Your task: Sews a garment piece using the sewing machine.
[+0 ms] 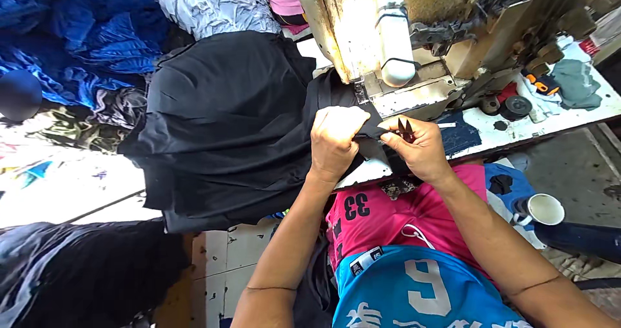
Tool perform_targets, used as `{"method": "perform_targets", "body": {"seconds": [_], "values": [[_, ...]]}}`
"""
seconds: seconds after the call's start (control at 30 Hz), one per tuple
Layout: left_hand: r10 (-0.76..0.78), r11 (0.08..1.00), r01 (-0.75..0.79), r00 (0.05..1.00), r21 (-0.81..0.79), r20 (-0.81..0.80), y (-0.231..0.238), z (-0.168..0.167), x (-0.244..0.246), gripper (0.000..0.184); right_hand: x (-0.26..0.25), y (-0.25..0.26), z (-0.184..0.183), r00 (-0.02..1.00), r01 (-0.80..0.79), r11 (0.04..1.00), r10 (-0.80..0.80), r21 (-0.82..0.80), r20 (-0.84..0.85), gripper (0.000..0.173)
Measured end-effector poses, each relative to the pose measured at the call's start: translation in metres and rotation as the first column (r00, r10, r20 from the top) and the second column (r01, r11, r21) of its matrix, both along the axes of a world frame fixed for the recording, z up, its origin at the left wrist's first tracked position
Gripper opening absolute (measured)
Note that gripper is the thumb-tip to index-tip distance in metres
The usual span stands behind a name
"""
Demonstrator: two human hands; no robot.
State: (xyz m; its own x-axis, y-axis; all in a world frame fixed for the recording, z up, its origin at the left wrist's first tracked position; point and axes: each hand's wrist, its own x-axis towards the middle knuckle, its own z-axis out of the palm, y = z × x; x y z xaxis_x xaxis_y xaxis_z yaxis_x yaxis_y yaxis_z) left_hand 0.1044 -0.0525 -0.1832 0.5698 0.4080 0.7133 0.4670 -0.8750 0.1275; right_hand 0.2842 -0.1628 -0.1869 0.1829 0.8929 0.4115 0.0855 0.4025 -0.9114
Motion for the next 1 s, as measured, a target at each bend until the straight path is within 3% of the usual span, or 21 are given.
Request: {"method": "perform_targets", "body": {"seconds": [0.27, 0.63, 0.77, 0.83, 0.9, 1.0], "values": [[-0.038, 0.999, 0.044, 0.979, 0.025, -0.201, 0.002, 0.016, -0.018, 0.025, -0.001, 0.002, -0.015, 1.0, 0.017, 1.0, -0.017, 0.021, 0.01, 0.013], [-0.007, 1.0, 0.007, 0.977, 0.002, -0.214, 0.026, 0.026, -0.016, 0.025, -0.011, 0.042, -0.015, 0.994, 0.109, 0.992, -0.109, 0.057, 0.0, 0.013], [-0.187, 0.976, 0.149, 0.949, -0.161, -0.253, 0.014, 0.037, -0.019, 0.018, -0.012, 0.051, -0.016, 0.993, 0.114, 0.99, -0.116, 0.078, 0.021, 0.016], [-0.219, 0.965, 0.144, 0.9, -0.217, -0.377, 0.011, 0.048, -0.03, 0.035, -0.013, 0.051, -0.018, 0.992, 0.113, 0.99, -0.117, 0.086, 0.045, 0.019], [-0.131, 0.981, 0.047, 0.877, -0.19, -0.462, 0.019, 0.059, -0.048, 0.054, -0.011, 0.052, -0.018, 0.99, 0.108, 0.99, -0.116, 0.095, 0.08, 0.018], [0.009, 0.981, -0.101, 0.879, -0.168, -0.477, 0.038, 0.081, -0.087, 0.055, -0.008, 0.052, -0.016, 0.983, 0.102, 0.99, -0.115, 0.1, 0.143, 0.015]]}}
